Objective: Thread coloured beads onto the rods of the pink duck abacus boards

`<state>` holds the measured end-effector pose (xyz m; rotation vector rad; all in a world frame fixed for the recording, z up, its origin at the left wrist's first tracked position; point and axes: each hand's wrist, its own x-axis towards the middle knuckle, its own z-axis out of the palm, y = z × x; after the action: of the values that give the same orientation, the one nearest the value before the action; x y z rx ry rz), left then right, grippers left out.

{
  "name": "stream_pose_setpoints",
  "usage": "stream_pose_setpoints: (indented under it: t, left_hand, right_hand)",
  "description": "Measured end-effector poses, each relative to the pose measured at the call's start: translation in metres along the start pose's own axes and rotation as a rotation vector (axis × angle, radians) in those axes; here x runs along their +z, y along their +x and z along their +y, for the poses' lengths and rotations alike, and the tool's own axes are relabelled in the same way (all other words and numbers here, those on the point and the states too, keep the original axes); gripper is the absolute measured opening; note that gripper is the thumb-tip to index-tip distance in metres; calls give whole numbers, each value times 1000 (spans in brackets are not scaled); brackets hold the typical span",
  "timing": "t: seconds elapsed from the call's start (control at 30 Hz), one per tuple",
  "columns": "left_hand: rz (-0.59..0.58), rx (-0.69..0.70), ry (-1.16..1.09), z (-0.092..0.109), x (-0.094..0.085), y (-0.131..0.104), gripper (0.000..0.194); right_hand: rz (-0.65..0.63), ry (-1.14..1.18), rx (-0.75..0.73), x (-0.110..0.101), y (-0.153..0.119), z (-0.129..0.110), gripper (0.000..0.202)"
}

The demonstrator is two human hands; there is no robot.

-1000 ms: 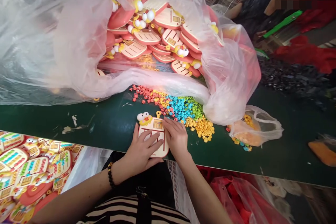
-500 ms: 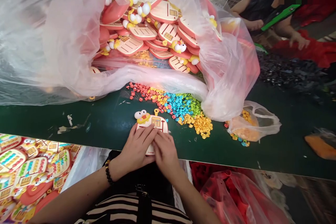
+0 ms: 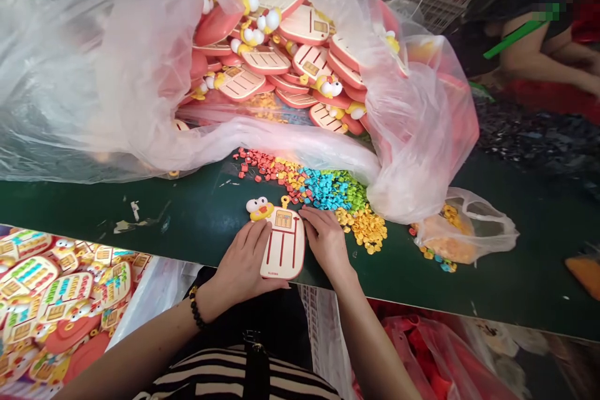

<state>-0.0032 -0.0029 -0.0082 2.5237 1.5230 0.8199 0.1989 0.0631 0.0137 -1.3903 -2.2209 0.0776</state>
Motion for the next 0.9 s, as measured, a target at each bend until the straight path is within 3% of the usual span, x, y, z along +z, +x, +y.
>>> stream_pose_setpoints:
  t: [0.27,0.43,0.57,0.7,0.9]
  left_hand:
    - [-51,83,-1,-9,-3,-2,103]
    - [-78,116,23,-13,-3,-5,99]
    - [-95,98,51,-11,-4,-6,93]
    - [-80,118,68,-12,-4,-6,92]
    - [-83,103,80,-12,-5,-6,91]
  right_hand:
    - [8,-161,109,1,4,16,28]
    - [148,-100,157,-3,3,1,25]
    - [99,47,100,4,4,-15,24]
    - [72,-6,36,14,3,-19,28]
    - [203,1,87,9,0,-19,25]
